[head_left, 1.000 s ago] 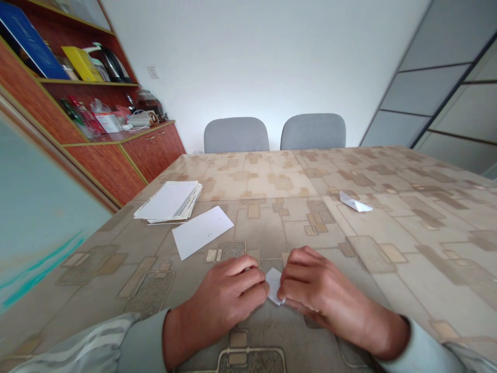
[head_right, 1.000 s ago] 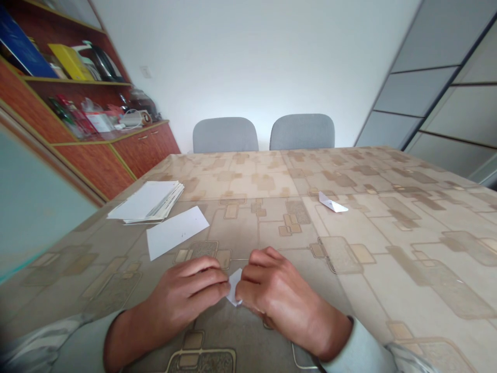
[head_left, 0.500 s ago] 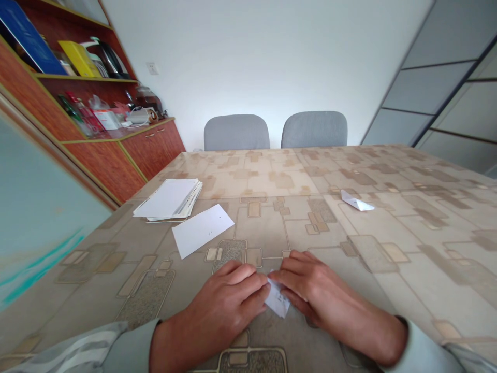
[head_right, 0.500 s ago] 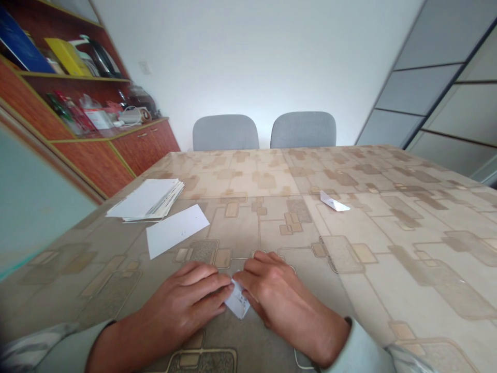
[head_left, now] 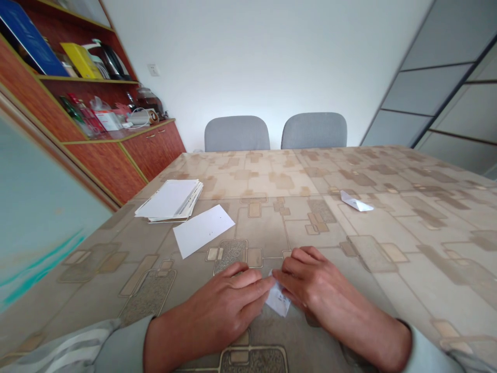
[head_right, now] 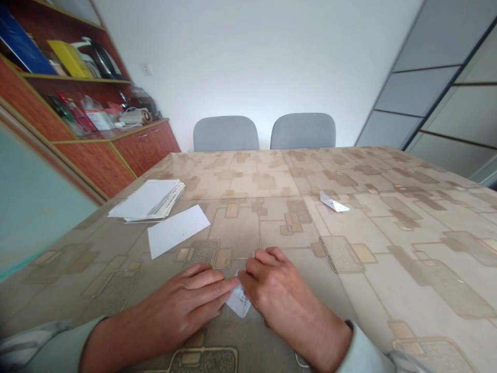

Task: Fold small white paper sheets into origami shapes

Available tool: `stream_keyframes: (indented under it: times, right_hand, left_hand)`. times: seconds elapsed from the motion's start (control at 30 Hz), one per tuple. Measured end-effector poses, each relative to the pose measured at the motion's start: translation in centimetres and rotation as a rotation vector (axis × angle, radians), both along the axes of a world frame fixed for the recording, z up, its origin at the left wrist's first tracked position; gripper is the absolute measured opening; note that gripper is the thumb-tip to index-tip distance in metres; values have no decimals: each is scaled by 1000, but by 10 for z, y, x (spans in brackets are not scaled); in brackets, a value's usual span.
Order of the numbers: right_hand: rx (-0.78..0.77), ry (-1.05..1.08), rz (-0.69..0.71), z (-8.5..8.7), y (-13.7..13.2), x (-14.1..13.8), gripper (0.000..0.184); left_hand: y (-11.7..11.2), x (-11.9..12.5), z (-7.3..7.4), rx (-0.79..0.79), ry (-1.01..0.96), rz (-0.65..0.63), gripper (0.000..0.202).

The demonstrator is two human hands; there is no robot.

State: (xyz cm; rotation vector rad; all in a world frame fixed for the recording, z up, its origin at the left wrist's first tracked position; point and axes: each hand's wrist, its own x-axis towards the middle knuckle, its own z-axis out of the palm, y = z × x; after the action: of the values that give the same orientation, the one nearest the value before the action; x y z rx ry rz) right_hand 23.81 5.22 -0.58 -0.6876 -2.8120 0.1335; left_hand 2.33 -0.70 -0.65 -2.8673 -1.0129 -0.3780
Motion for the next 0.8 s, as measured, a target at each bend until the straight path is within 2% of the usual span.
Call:
stream_keyframes:
  times: [0.1,0.3,0.5,0.67,0.8]
  right_hand:
    - [79,-28,15,-3,-1,0,13]
    - [141,-6,-4,-9,-2,2,14]
    - [80,67,-59,-7,-5,10,21]
    - [40,63,-64,4,-3,16,30]
    - [-119,30,21,15,-9,10,18]
  left_hand:
    - [3,2,0,-92,6,21,23]
    - [1,2,-8,-21,-82,30,23]
    - [2,2,-4,-54,-85,36,21]
    - [6,-3,0,-183,-204,10,18]
    - [11,-4,-9,-320,-393,173,10]
